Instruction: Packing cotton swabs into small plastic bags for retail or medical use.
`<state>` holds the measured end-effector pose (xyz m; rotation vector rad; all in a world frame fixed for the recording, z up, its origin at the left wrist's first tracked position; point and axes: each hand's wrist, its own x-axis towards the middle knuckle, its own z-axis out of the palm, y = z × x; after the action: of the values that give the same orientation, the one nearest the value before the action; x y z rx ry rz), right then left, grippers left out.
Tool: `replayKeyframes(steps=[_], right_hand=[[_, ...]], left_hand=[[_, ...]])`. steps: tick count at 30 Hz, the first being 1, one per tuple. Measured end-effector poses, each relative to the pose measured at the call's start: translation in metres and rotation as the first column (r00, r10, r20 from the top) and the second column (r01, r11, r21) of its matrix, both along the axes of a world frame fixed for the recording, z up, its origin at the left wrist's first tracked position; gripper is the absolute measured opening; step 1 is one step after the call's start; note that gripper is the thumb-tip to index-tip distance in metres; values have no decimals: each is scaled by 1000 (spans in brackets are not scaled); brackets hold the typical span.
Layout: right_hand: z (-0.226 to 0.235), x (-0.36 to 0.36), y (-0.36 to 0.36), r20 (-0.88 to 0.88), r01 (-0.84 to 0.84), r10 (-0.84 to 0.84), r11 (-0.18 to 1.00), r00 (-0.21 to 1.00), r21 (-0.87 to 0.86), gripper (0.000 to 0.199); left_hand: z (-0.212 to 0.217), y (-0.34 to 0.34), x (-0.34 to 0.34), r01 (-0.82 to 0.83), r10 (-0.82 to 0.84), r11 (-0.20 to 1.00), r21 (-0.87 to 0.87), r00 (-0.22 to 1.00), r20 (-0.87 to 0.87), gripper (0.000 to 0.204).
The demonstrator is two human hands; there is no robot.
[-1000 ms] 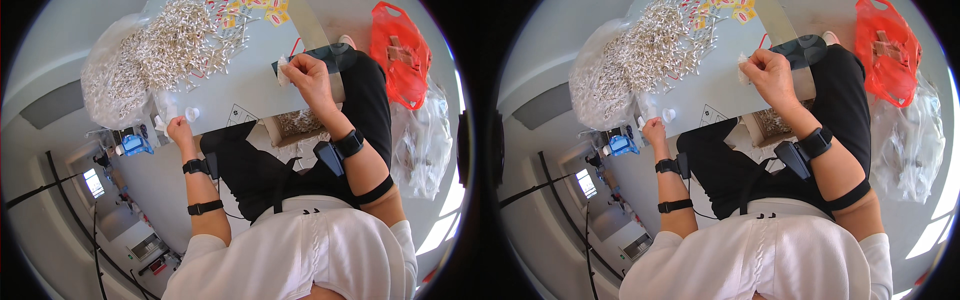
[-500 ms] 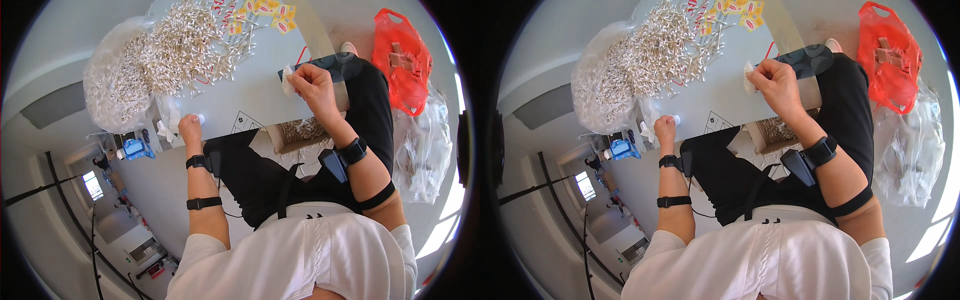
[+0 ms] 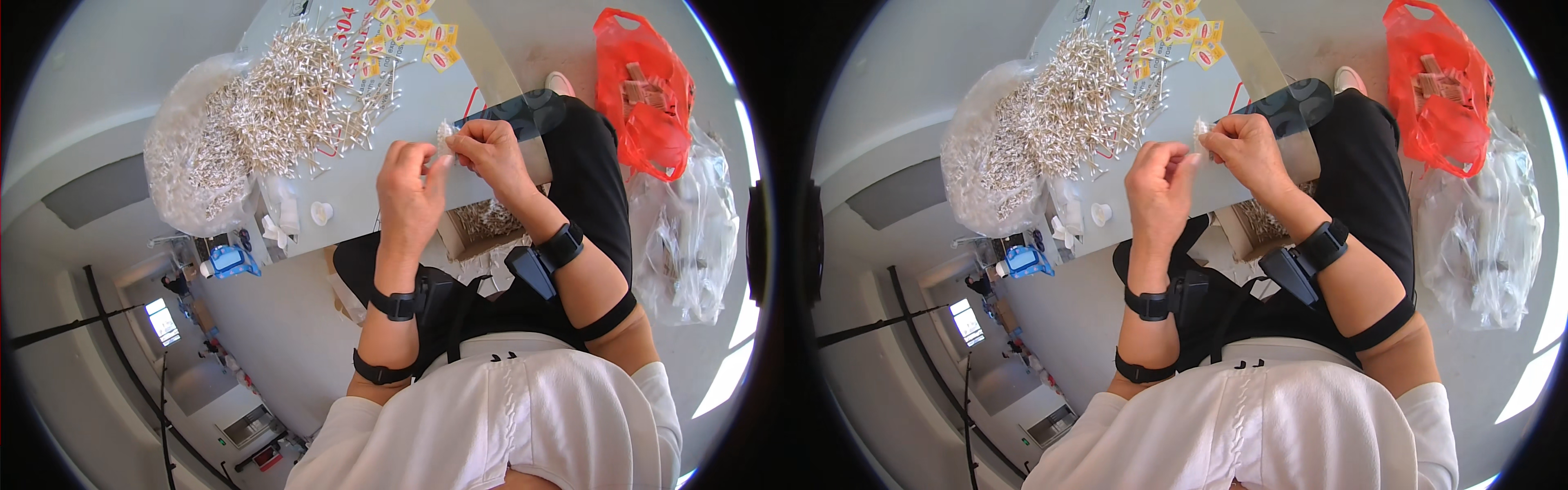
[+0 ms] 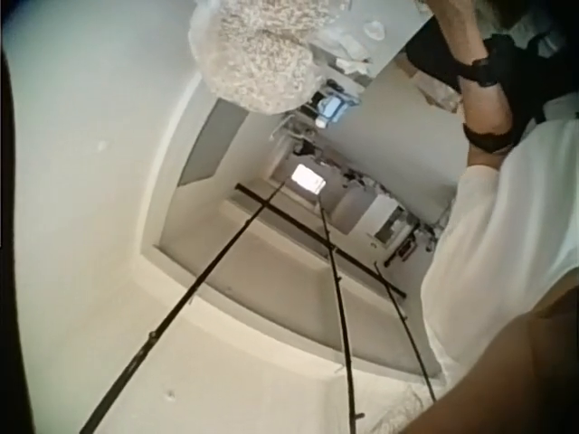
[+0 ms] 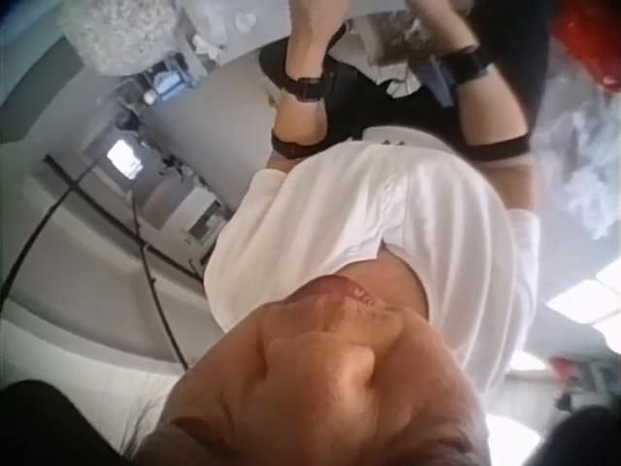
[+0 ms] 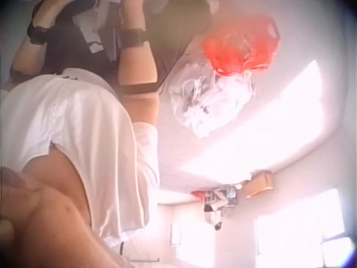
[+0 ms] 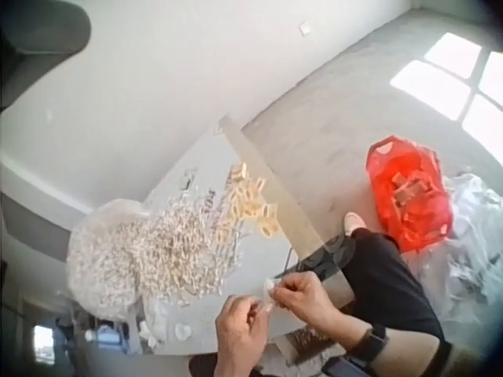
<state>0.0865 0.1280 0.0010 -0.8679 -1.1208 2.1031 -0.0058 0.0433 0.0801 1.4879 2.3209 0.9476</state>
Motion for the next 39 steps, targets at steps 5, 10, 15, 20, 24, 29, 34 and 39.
replayKeyframes(steps=[5, 10, 15, 20, 24, 29, 34, 39], right_hand=[[-4, -1, 1, -41, -4, 1, 998, 999, -59, 19], [-6, -2, -1, -44, 36, -37, 999, 998, -14, 20], [-3, 0, 2, -26, -15, 15, 999, 1000, -30, 25], [0, 0, 1, -14, -21, 21, 1000, 1000, -23, 23], [-5, -3, -1, -4, -6, 6, 999, 1000, 37, 19], [-6, -5, -2, 48, -10, 5, 995, 999, 95, 18], [-7, -4, -1, 86, 25, -38, 989, 996, 146, 15], [-11, -7, -5, 12, 60, -61, 993, 998, 98, 15]], left_hand=[[-11, 14, 16, 13, -40, 991, -131, 979, -199, 15], [-9, 15, 17, 19, -87, 983, -180, 923, -374, 13], [-9, 14, 17, -8, -89, 981, -192, 867, -491, 11], [-16, 13, 4, -35, 19, 998, -46, 954, -300, 10], [-21, 13, -3, -188, 197, 979, -76, 968, 152, 11], [-26, 12, -11, -200, 219, 976, -89, 905, 366, 13], [-24, 13, -11, -209, 229, 973, -99, 812, 536, 16], [-18, 13, -15, -291, 282, 947, -138, 541, 793, 13]])
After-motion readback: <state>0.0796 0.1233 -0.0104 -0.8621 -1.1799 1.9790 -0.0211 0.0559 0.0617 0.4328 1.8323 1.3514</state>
